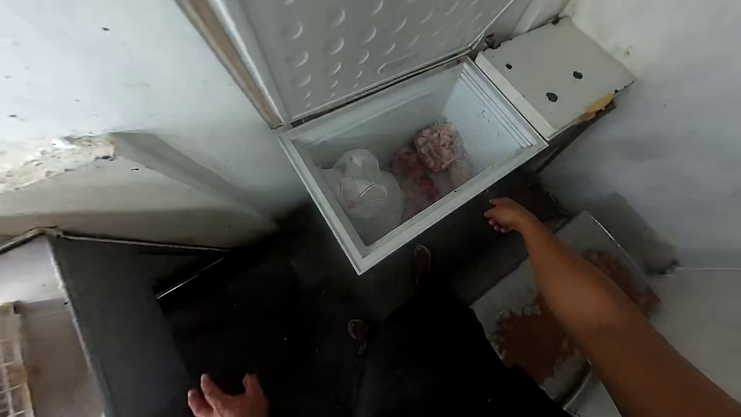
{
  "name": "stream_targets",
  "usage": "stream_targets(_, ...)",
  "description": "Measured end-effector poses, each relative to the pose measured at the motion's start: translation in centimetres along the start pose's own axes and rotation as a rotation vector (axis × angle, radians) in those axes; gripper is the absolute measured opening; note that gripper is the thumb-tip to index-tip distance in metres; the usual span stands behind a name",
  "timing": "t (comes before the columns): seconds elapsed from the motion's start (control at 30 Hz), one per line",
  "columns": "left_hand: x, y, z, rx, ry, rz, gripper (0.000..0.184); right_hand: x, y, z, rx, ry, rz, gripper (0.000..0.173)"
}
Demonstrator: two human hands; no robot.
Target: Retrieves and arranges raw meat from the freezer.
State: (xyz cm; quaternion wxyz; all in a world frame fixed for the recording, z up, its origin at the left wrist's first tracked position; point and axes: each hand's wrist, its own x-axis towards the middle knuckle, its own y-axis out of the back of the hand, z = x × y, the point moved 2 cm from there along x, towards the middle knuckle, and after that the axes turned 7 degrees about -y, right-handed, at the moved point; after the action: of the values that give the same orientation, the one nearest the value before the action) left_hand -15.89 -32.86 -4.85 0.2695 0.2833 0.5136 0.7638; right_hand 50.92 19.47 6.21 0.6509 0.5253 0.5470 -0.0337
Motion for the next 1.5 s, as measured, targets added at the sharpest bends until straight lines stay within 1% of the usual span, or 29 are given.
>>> stream_targets(0.1,6.9,-0.5,9.6,-0.077,-0.019,-0.049,0.087,3.4,3.3,-2.6,0.027,0.098,-0.006,0.068)
stream_targets(0.13,8.5,-0.6,12.9,-0.094,-0.034,-0.042,0.084,4.2,4.7,-3.9,0.025,0.131,-0.006,0.067)
stream_targets(0.2,10.3,-1.5,18.3,-0.093,-0.074,-0.04,0.08,6.3,8.1,-6.4,-0.018,0.202,0.017,0.06)
stream_targets(0.23,10.9,-2.2,20.8,-0.081,-0.089,-0.054,0.078,8.5,10.0,-7.3,-0.065,0.25,0.062,0.055)
stream_targets(0.3,12.3,-4.8,27.3,-0.093,-0.106,-0.113,0.074,14.0,14.2,-9.2,-0.133,0.35,0.18,0.047)
stream_targets(0.37,13.0,-6.8,35.8,-0.128,-0.154,-0.231,0.071,19.1,16.8,-9.4,-0.186,0.415,0.266,0.043)
stream_targets(0.43,14.9,-11.1,46.0,-0.183,-0.263,-0.329,0.069,24.5,19.0,-9.9,-0.234,0.464,0.334,0.042)
stream_targets(0.47,15.6,-13.3,50.9,-0.209,-0.323,-0.386,0.066,26.7,19.5,-9.6,-0.265,0.499,0.343,0.041)
stream_targets(0.53,17.8,-18.0,60.6,-0.236,-0.459,-0.493,0.062,30.1,19.4,-9.1,-0.288,0.56,0.33,0.042)
stream_targets(0.6,20.3,-23.0,69.8,-0.228,-0.578,-0.625,0.062,32.5,18.6,-8.3,-0.26,0.573,0.327,0.043)
stream_targets(0.7,24.5,-31.1,81.6,-0.124,-0.656,-0.884,0.067,33.4,17.5,-7.5,-0.274,0.549,0.398,0.045)
stream_targets(0.77,27.3,-37.4,87.1,-0.06,-0.7,-0.965,0.071,33.6,17.0,-7.7,-0.259,0.582,0.444,0.045)
stream_targets(0.83,29.4,-44.0,90.9,-0.024,-0.761,-0.967,0.073,33.4,16.5,-7.3,-0.252,0.589,0.467,0.045)
stream_targets(0.9,31.7,-50.9,95.0,0.001,-0.859,-0.949,0.073,34.1,16.6,-7.0,-0.235,0.601,0.546,0.044)
stream_targets(0.97,33.0,-55.7,98.2,0.077,-0.896,-0.977,0.072,34.1,16.3,-6.6,-0.212,0.625,0.591,0.043)
stream_targets(1.03,34.7,-60.3,101.6,0.115,-0.96,-0.97,0.068,34.5,16.3,-6.5,-0.18,0.638,0.628,0.041)
stream_targets(1.13,36.1,-66.2,104.1,0.118,-1.011,-0.957,0.067,34.4,16.3,-6.4,-0.153,0.645,0.671,0.037)
stream_targets(1.23,36.9,-69.2,104.2,0.119,-0.971,-0.961,0.075,34.3,16.2,-6.4,-0.146,0.648,0.672,0.034)
stream_targets(1.3,37.1,-70.2,104.4,0.109,-0.956,-0.963,0.079,34.3,16.4,-6.3,-0.146,0.633,0.667,0.034)
stream_targets(1.37,37.5,-70.5,104.9,0.109,-0.953,-0.957,0.081,34.5,16.4,-6.1,-0.155,0.625,0.657,0.035)
stream_targets(1.5,36.4,-69.3,103.3,0.146,-0.901,-0.944,0.092,34.3,16.4,-6.0,-0.168,0.625,0.64,0.035)
